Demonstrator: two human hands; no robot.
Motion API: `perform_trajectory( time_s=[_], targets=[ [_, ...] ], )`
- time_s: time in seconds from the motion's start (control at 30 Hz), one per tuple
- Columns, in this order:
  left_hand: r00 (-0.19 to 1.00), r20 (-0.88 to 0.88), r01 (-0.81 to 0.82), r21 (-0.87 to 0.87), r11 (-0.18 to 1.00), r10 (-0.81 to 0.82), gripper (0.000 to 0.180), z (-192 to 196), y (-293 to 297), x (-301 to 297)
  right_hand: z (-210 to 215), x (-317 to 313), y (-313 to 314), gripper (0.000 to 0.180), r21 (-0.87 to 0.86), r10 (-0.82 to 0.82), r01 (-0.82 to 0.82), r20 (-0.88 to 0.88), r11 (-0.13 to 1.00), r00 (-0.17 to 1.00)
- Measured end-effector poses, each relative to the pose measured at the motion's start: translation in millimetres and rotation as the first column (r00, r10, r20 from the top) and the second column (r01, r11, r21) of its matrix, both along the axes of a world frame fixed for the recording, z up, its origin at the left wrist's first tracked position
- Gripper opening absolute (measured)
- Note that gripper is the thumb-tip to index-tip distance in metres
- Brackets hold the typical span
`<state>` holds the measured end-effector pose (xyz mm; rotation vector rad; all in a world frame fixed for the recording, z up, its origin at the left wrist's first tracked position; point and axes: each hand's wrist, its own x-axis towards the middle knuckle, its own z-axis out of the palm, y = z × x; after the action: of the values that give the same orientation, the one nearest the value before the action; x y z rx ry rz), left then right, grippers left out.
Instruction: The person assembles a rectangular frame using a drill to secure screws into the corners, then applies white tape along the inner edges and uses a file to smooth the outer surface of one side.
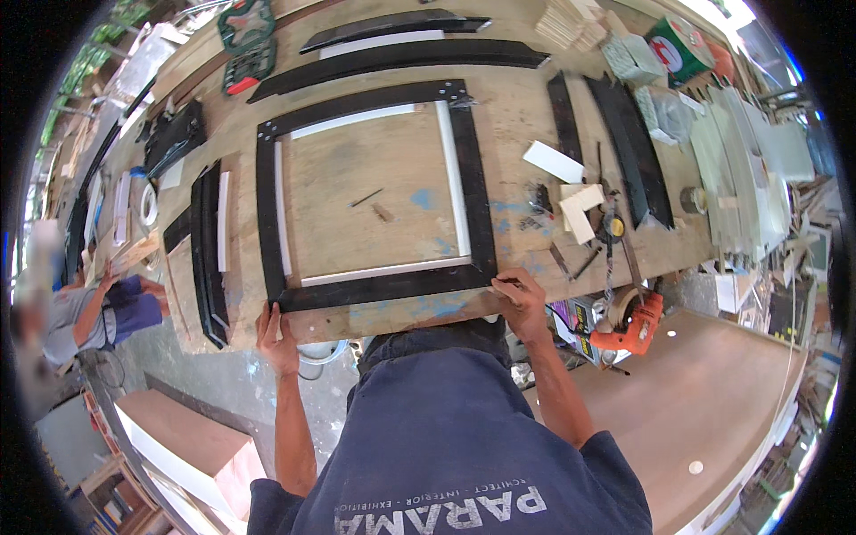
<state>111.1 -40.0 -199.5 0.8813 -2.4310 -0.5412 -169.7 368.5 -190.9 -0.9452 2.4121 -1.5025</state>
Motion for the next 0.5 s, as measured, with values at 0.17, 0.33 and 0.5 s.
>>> perform_trajectory(
  time_s=[0.17, 0.33, 0.5],
  targets=[
    [0.984, 0.179, 0.027, -0.233, 0.972, 0.016, 0.044, 15, 7, -10, 12, 4, -8, 0.03, 0.094, -0.073, 0.075, -0.027, 0.993, 0.997],
    [0.973, 0.065, 0.23, -0.132, 0.964, -0.223, 0.054, 35, 56, -76, 30, 7, -24, 0.024, 0.157, -0.223, 0.235, -0.092, 0.959, 0.971],
    [0.745, 0.0, 0.666, 0.057, 0.744, -0.667, 0.059, 48, 145, -179, 29, 13, -31, 0.016, 0.188, -0.296, 0.293, -0.012, 0.937, 0.955]
  ],
)
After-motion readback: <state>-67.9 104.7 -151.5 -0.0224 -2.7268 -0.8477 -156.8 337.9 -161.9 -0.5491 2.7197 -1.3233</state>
